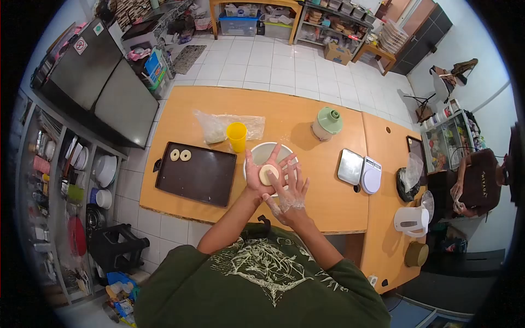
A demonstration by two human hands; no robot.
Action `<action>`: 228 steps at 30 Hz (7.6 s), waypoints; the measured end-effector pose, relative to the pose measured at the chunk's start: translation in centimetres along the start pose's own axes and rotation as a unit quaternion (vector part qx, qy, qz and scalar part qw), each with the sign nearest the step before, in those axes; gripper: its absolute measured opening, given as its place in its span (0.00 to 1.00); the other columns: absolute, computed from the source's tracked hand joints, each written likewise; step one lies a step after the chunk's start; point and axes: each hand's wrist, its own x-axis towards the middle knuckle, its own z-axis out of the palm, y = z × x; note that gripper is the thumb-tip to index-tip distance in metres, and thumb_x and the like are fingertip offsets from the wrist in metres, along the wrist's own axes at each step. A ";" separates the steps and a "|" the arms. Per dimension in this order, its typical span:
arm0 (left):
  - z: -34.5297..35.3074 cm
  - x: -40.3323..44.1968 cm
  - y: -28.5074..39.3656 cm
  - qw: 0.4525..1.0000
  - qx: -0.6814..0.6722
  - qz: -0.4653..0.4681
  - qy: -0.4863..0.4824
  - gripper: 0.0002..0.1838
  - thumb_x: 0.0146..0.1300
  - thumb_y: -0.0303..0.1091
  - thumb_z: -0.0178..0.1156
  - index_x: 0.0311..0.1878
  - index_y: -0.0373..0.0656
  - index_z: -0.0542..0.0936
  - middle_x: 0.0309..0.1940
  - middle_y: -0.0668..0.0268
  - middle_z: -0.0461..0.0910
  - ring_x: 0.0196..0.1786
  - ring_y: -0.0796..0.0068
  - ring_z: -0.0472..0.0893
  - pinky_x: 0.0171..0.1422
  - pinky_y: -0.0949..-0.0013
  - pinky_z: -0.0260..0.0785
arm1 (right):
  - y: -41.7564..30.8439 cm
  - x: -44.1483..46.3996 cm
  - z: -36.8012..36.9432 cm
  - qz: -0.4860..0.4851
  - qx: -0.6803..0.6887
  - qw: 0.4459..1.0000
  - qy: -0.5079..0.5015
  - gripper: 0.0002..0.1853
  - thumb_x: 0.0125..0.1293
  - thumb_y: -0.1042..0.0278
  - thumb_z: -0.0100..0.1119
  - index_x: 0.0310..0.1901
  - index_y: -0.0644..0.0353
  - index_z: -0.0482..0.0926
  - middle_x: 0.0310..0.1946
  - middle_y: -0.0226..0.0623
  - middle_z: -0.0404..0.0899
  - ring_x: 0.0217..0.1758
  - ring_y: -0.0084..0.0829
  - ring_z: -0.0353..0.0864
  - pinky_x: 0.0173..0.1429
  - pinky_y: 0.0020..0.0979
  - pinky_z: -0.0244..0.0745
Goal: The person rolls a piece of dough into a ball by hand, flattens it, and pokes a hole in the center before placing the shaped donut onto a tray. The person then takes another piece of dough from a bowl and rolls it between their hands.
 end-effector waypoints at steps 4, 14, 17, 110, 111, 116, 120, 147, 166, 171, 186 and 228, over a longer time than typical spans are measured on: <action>0.1 0.0 -0.1 1.000 0.020 0.006 0.004 0.60 0.50 0.91 0.40 0.81 0.68 0.45 0.79 0.47 0.46 0.76 0.38 0.57 0.72 0.30 0.56 | -0.2 -0.1 0.3 -0.006 0.008 1.000 0.026 0.34 0.68 0.36 0.56 0.71 0.42 0.70 0.79 0.58 0.39 0.82 0.64 0.30 0.72 0.77 0.30; 0.4 -0.5 0.0 1.000 0.001 0.018 0.001 0.60 0.50 0.90 0.43 0.81 0.67 0.45 0.80 0.48 0.41 0.79 0.38 0.51 0.74 0.34 0.56 | -0.9 -0.1 0.2 -0.027 0.005 1.000 0.000 0.32 0.68 0.35 0.54 0.72 0.35 0.70 0.80 0.56 0.39 0.82 0.63 0.29 0.71 0.78 0.27; 0.7 -0.5 -0.3 1.000 0.012 0.026 0.002 0.59 0.50 0.89 0.43 0.81 0.67 0.46 0.81 0.49 0.40 0.79 0.39 0.49 0.75 0.34 0.55 | -0.7 0.0 0.0 -0.036 0.006 0.999 -0.003 0.33 0.68 0.35 0.54 0.72 0.34 0.69 0.80 0.56 0.39 0.82 0.63 0.29 0.71 0.78 0.27; 0.4 -0.2 -0.6 0.999 -0.012 -0.028 -0.035 0.64 0.49 0.91 0.41 0.82 0.64 0.36 0.79 0.44 0.44 0.74 0.34 0.61 0.74 0.29 0.54 | -0.6 0.8 -0.3 0.023 0.013 1.000 0.009 0.43 0.62 0.34 0.60 0.75 0.46 0.63 0.78 0.60 0.40 0.81 0.66 0.37 0.74 0.73 0.36; 0.3 -0.2 -0.5 0.999 -0.028 -0.023 -0.031 0.64 0.49 0.91 0.41 0.82 0.63 0.37 0.79 0.45 0.44 0.74 0.34 0.61 0.74 0.29 0.54 | -0.7 0.9 -0.5 0.027 0.019 0.999 0.004 0.42 0.61 0.35 0.62 0.74 0.45 0.65 0.78 0.60 0.41 0.80 0.66 0.38 0.74 0.72 0.37; 0.8 -0.6 0.2 1.000 0.015 -0.007 0.006 0.63 0.48 0.91 0.40 0.82 0.63 0.41 0.80 0.49 0.47 0.75 0.37 0.59 0.73 0.28 0.53 | -0.3 0.4 -1.7 -0.004 0.057 0.996 0.062 0.38 0.60 0.35 0.63 0.69 0.43 0.71 0.77 0.58 0.47 0.80 0.65 0.40 0.72 0.75 0.36; 0.2 -0.5 0.3 0.997 0.071 -0.015 -0.026 0.63 0.47 0.92 0.37 0.82 0.65 0.42 0.80 0.50 0.47 0.77 0.39 0.56 0.72 0.24 0.50 | -0.3 -0.1 -1.8 -0.005 0.030 0.998 0.053 0.34 0.59 0.35 0.65 0.63 0.44 0.78 0.77 0.58 0.48 0.81 0.64 0.39 0.71 0.77 0.35; 1.1 -0.7 0.0 0.998 0.036 -0.039 -0.032 0.63 0.48 0.92 0.37 0.82 0.63 0.44 0.80 0.50 0.44 0.80 0.44 0.49 0.76 0.25 0.43 | -0.9 0.8 -3.2 -0.027 -0.023 0.999 0.025 0.33 0.57 0.32 0.66 0.59 0.41 0.81 0.79 0.55 0.43 0.81 0.64 0.35 0.70 0.79 0.31; 0.2 -0.7 0.0 0.994 0.099 -0.038 0.029 0.63 0.46 0.93 0.39 0.82 0.70 0.39 0.81 0.55 0.40 0.80 0.50 0.51 0.77 0.32 0.46 | -1.1 0.5 -3.1 -0.019 -0.063 0.997 -0.033 0.40 0.58 0.28 0.61 0.65 0.47 0.74 0.77 0.59 0.48 0.82 0.62 0.37 0.64 0.86 0.37; 0.3 -0.8 0.0 0.989 0.139 -0.039 0.034 0.64 0.46 0.92 0.40 0.82 0.70 0.37 0.81 0.56 0.40 0.80 0.49 0.51 0.77 0.32 0.45 | -1.0 0.4 -3.3 -0.026 -0.077 0.996 -0.047 0.41 0.56 0.27 0.62 0.65 0.46 0.73 0.77 0.60 0.47 0.82 0.63 0.37 0.64 0.85 0.38; 0.0 -1.3 0.4 0.994 0.104 -0.034 0.019 0.62 0.51 0.90 0.38 0.82 0.63 0.36 0.80 0.47 0.44 0.79 0.44 0.54 0.77 0.39 0.52 | -0.6 0.4 -2.0 -0.034 -0.016 0.999 -0.031 0.40 0.56 0.33 0.66 0.68 0.41 0.72 0.78 0.57 0.45 0.82 0.65 0.35 0.68 0.82 0.37; -0.1 -1.3 0.1 0.994 0.081 -0.008 0.067 0.65 0.49 0.90 0.41 0.82 0.60 0.34 0.81 0.48 0.39 0.79 0.41 0.51 0.79 0.37 0.45 | -0.2 1.3 -2.0 -0.033 -0.026 0.999 -0.021 0.33 0.56 0.34 0.66 0.61 0.40 0.77 0.79 0.60 0.40 0.82 0.66 0.31 0.65 0.85 0.31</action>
